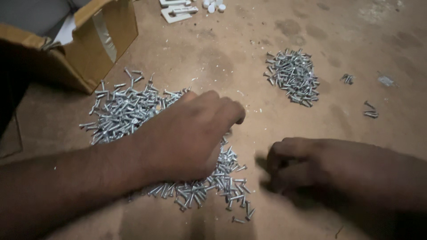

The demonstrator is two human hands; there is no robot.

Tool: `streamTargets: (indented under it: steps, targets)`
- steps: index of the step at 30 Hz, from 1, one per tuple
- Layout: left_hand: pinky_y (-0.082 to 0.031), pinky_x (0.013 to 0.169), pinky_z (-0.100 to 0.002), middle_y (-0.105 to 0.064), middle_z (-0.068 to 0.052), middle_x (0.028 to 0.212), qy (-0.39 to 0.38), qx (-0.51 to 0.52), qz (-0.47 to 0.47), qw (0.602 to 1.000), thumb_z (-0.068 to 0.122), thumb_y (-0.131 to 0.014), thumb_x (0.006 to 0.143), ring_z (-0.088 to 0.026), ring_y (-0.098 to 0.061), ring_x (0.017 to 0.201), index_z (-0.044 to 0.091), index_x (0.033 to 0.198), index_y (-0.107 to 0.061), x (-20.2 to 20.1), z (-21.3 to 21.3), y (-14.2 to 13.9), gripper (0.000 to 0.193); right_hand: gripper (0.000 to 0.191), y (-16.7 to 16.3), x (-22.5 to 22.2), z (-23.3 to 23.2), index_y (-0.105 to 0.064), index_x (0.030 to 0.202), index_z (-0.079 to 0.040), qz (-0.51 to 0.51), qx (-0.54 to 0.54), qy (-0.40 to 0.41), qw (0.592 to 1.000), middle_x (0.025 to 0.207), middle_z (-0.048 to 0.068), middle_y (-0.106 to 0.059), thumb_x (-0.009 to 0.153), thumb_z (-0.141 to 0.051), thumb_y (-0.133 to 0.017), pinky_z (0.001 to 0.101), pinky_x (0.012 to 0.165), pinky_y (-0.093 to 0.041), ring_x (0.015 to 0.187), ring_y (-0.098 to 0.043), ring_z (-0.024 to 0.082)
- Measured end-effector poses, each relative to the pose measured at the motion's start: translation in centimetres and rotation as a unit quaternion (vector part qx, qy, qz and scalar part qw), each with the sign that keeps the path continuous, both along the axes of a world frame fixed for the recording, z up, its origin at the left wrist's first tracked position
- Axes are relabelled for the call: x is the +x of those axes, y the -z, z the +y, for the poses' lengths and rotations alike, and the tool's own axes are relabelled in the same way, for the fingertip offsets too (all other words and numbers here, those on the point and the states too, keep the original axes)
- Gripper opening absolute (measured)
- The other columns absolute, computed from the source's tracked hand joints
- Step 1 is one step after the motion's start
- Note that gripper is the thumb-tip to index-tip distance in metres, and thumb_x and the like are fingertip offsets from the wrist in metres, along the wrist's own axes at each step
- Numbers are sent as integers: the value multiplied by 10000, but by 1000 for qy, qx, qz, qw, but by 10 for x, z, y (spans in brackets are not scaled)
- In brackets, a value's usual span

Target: The person gathers loose screws scattered on a work table and pushes them into piles, repeatedly sweeping and collecting screws by hand while another person gathers screws on the opposite side of the table.

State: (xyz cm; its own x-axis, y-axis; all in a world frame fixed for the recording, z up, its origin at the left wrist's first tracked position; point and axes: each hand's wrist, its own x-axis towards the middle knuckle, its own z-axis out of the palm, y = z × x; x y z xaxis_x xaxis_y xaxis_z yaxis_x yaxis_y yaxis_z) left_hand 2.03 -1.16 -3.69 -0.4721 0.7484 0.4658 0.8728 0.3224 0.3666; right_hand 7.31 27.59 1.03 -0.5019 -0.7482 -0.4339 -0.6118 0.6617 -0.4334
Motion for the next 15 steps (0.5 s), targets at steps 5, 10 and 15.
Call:
streamTargets:
  steps: [5,10,15]
  targets:
    - [-453,900,-488,-634,-146,1000,7,12,4,1000,4,-552,731,-355,-604,994,29,1157,-583,-2,1,-2,428,308,-2,-22,19,-789,1194,-213,56,59,99,992,1198,-28,-658,899,-231,-701,295,834,-600,1001,-671,136]
    - [-448,892,-485,-639,-135,983,-10,-8,-22,1000,-1,-563,706,-349,-599,982,48,1150,-599,-1,2,-2,448,314,-3,-43,29,-818,1109,-209,161,10,180,970,1068,-9,-741,804,-150,-772,316,750,-601,880,-722,156]
    - [-434,881,-483,-633,-131,966,14,12,-4,1000,18,-586,707,-348,-593,988,36,1121,-582,-2,-2,-2,415,168,-2,-68,36,-789,949,-109,349,-43,199,915,1027,62,-748,792,-50,-771,324,761,-647,829,-753,199]
